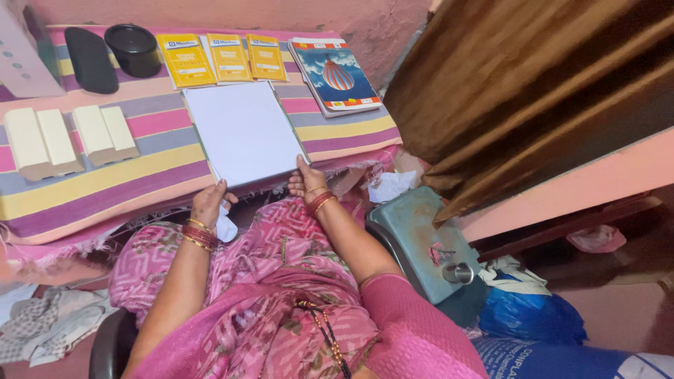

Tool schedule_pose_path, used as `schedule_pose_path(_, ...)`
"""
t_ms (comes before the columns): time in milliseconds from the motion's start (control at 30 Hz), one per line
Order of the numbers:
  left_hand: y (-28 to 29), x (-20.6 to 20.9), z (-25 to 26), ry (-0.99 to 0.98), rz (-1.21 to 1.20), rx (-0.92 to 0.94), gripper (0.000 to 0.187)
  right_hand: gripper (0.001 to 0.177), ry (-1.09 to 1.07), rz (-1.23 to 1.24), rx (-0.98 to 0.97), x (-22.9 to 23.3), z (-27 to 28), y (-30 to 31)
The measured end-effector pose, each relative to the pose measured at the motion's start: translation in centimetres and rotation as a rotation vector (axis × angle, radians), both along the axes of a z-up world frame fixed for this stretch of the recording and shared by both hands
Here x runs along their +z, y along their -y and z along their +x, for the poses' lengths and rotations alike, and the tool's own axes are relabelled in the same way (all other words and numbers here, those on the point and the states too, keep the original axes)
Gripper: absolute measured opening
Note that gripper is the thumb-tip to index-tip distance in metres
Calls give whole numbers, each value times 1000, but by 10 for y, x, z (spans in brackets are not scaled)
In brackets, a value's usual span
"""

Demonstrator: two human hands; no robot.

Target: The person wipes a striped tablecloth with a white cloth, then arranges small rectangular blocks, yellow packets, and notebooks on the surface. The person handles items one at a time, stacking and aligning them.

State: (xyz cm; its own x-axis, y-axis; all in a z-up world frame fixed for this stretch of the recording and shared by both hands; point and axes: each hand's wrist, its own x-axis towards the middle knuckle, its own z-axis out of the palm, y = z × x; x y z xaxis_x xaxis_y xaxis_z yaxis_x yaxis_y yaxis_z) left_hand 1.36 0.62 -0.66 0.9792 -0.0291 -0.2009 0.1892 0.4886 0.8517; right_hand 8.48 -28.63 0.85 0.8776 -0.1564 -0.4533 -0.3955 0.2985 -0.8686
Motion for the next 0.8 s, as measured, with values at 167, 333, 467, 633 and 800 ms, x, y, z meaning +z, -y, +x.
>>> schedule_pose_path(167,0,3,2,65,-4,-14,28,32,-16,215,43,-10,8,-17)
schedule_pose_path(333,-4,8,-4,164,-69,-164,31,28,134,271,-98,3,-5,-24)
schedule_pose_path(467,0,9,-6,179,5,-265,35,17,59,447,25,12,-35,-40)
schedule_pose_path(633,3,6,-9,226,52,-358,33,17,207,547,26,17,-29,-47)
schedule_pose_path(800,3,4,-7,217,-8,-369,29,16,344,470,-135,30,7,-15)
